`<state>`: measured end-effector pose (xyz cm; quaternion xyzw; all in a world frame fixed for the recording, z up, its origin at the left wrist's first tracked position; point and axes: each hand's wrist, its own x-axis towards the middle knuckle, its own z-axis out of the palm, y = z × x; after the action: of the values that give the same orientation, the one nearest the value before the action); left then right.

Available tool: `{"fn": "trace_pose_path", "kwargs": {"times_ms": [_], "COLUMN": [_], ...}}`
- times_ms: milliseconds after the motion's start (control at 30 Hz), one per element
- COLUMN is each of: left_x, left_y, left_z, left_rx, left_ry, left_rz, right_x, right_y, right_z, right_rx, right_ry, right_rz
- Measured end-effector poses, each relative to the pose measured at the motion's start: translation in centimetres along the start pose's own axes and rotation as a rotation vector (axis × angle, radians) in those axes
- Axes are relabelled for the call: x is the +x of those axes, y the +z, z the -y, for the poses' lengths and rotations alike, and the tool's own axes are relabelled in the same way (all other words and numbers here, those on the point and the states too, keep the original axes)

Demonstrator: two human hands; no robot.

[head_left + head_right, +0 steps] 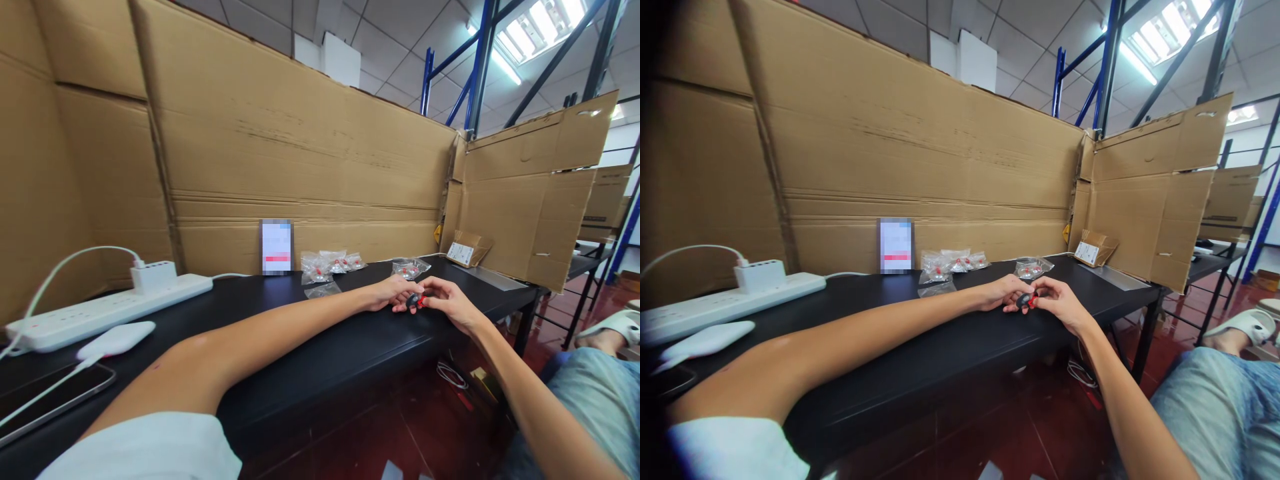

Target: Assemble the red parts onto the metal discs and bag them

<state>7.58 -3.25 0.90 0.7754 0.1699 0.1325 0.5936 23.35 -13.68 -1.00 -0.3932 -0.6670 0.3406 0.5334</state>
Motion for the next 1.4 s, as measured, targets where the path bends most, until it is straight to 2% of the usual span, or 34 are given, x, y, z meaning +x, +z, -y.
{"fn": "trace_pose_path", "kwargs": {"times_ms": [200, 400, 767, 1000, 1167, 1400], "left_x": [0.2, 0.1, 0.1, 0.0, 0.0, 0.3], "left_y": [0.0, -0.1, -0.3, -0.1, -0.1, -0.1], "left_z": [0.2, 0.0, 0.0, -0.4, -0.5, -0.4], "left_rx": [0.053, 0.033, -0.025, -0.087, -0.163, -0.173], "left_ry": [-0.006, -0.025, -0.005, 0.01, -0.042, -0.037], "left_rz": [0.01, 0.016, 0.045, 0.085, 0.054, 0.072], "right_x": [0.0, 0.1, 0.1, 0.0, 0.0, 0.2], "right_y": [0.8, 0.6, -0.2, 0.3, 0.5, 0.4], "right_z": [0.8, 0.1, -0.7, 0.1, 0.2, -0.4], "right_rx": [-0.065, -0.247, 0.01, -0.038, -0.021, -0.05], "right_ry": [-0.03, -0.058, -0.054, 0.0, -0.009, -0.009], "right_rz": [0.08, -0.052, -0.096, -0.076, -0.075, -0.186]}}
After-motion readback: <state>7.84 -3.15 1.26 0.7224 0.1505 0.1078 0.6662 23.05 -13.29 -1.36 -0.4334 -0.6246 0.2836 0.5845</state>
